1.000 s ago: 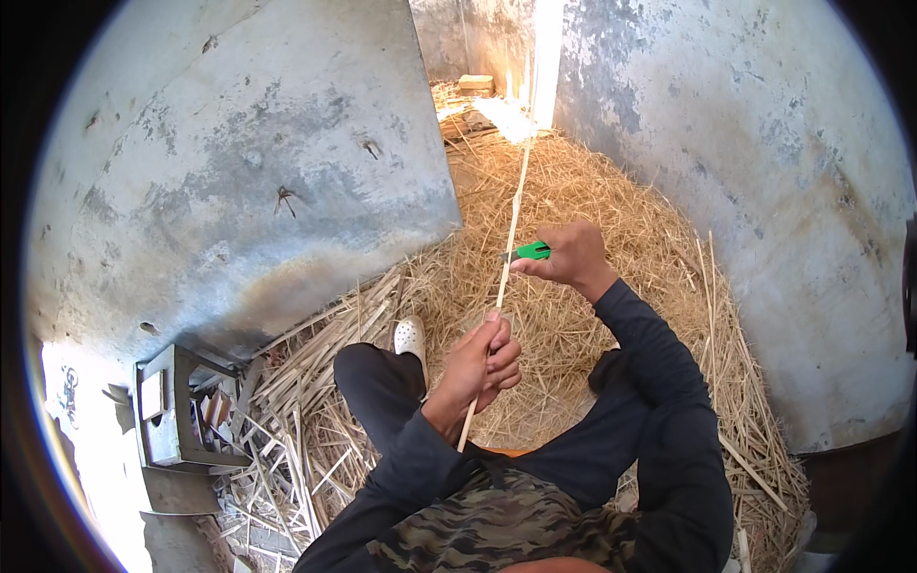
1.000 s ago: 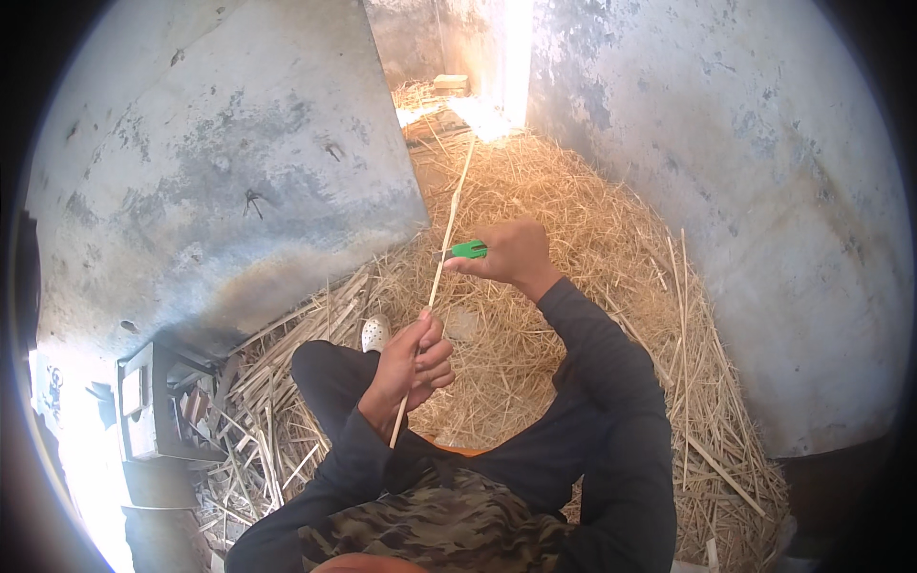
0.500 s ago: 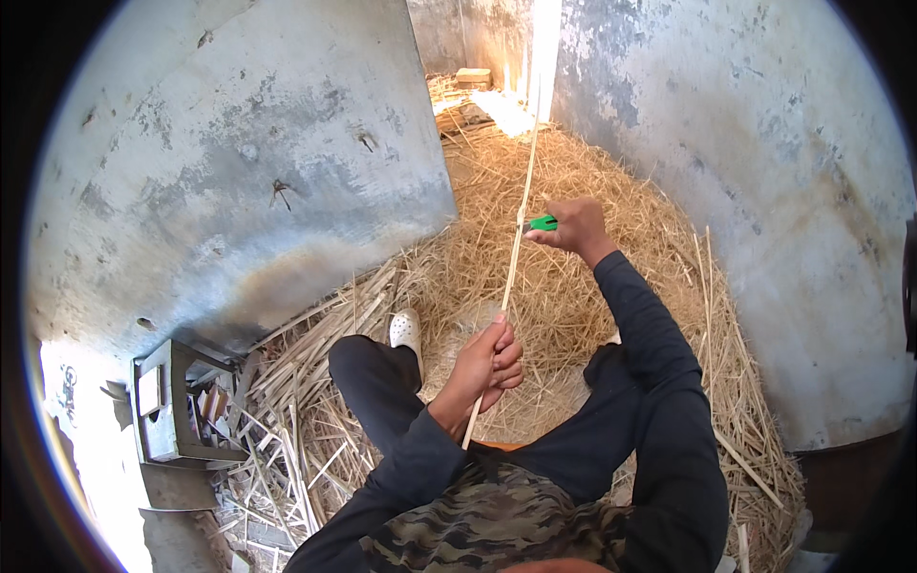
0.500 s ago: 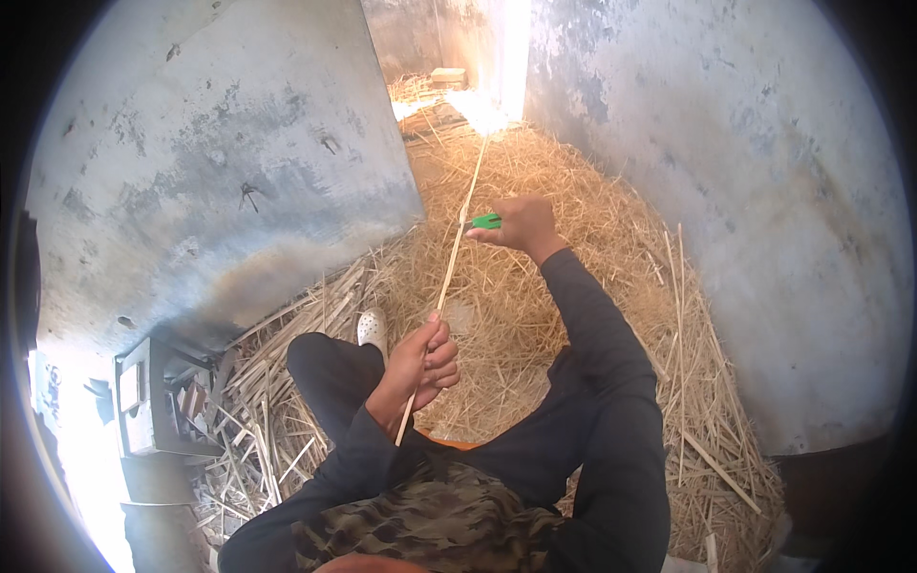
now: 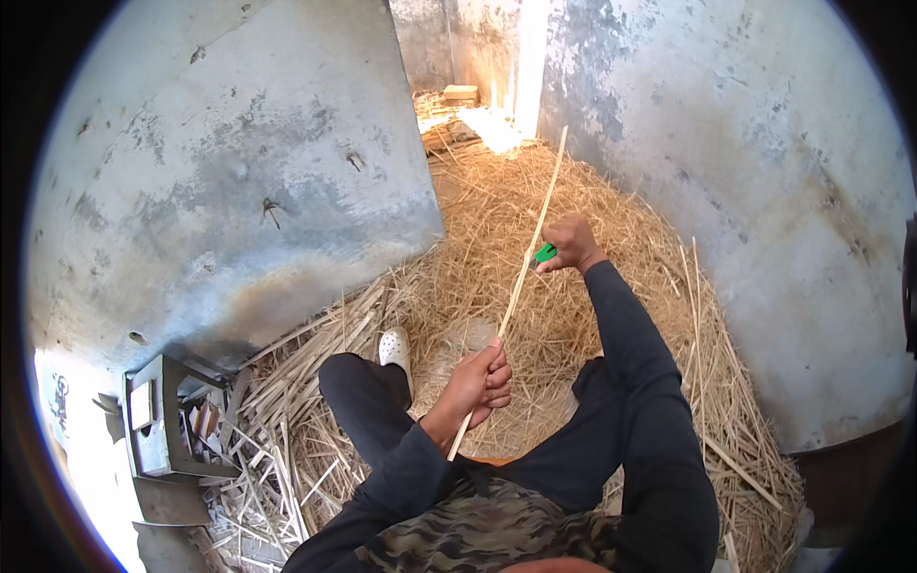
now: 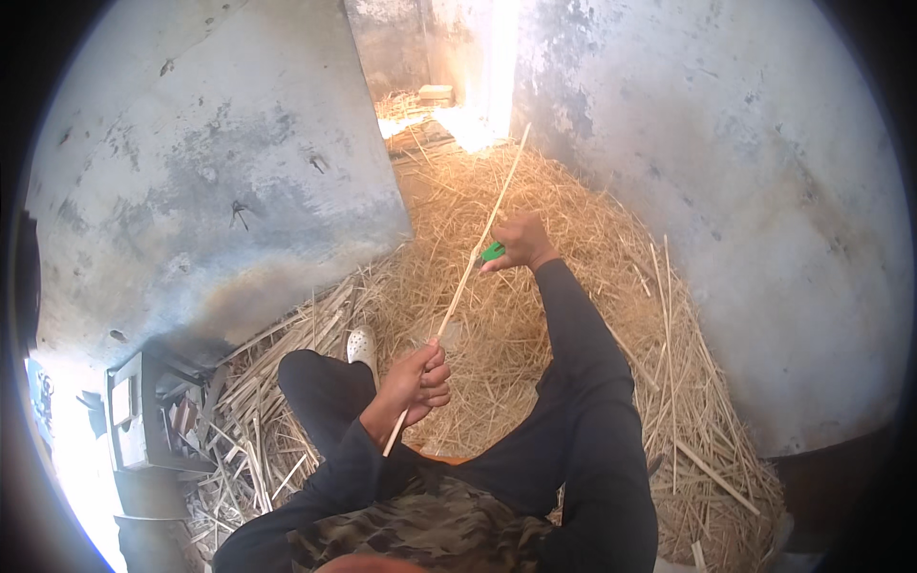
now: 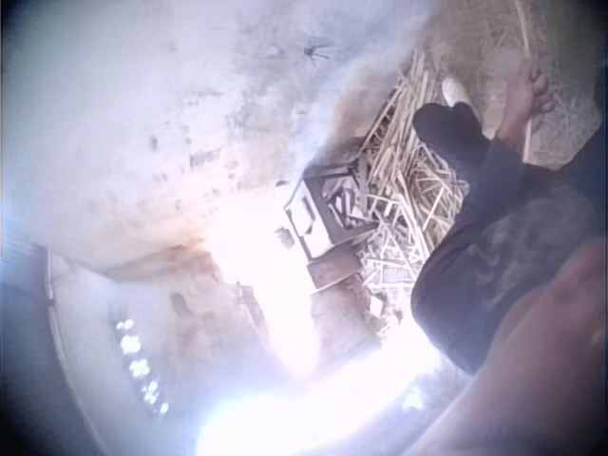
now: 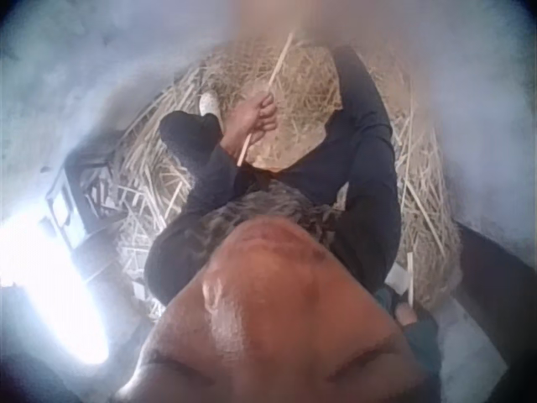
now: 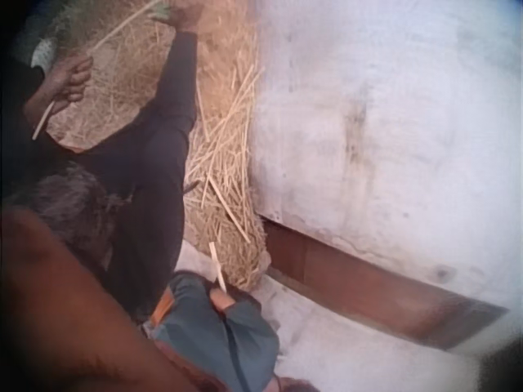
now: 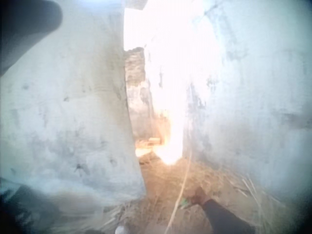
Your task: The person sits on a straw-covered floor and uses a green utility knife to shave the bark off a long, thin wooden stick. They rotate the stick and scrape the blade along its length to remove the outer layer, occasionally switching to a metal file to smooth the surface.
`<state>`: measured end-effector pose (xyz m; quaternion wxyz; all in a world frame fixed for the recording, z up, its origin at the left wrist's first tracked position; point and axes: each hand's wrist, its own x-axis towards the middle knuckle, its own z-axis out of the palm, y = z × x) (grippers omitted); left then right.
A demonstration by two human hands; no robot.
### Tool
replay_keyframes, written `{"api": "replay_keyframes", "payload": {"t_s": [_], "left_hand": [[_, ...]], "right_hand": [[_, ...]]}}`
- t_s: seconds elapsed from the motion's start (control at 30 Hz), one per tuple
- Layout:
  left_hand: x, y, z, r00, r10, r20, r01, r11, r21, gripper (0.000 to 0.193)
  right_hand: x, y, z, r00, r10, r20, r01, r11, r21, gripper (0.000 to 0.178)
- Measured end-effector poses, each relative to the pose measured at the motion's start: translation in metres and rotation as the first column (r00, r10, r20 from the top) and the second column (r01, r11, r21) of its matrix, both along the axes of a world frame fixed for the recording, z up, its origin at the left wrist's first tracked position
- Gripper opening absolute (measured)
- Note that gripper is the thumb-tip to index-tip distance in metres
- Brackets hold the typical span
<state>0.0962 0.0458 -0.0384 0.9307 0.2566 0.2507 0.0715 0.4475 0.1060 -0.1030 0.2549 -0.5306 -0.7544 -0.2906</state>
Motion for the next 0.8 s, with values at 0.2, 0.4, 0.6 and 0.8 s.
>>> {"api": "replay_keyframes", "payload": {"t_s": [0.2,0.4,0.6,0.8], "left_hand": [[-0.006,-0.005,0.009,1.0,-0.004,-0.023,0.007,0.989,0.146,0.039],[-0.017,-0.006,0.011,0.993,0.114,0.025,-0.116,0.932,0.342,0.041],[-0.015,0.007,0.017,0.99,0.127,0.06,-0.14,0.919,0.368,0.041],[-0.014,0.012,0.023,0.985,0.161,0.067,-0.174,0.904,0.39,0.039]], "right_hand": [[-0.006,-0.016,0.025,0.999,0.036,-0.034,-0.036,0.999,-0.007,0.077],[-0.09,-0.029,0.038,0.716,-0.259,-0.648,-0.092,0.886,-0.455,0.081],[-0.124,-0.041,0.07,-0.181,-0.659,-0.731,-0.866,0.458,-0.199,0.075],[-0.134,-0.039,0.058,0.351,-0.296,-0.888,-0.315,0.856,-0.41,0.076]]}}
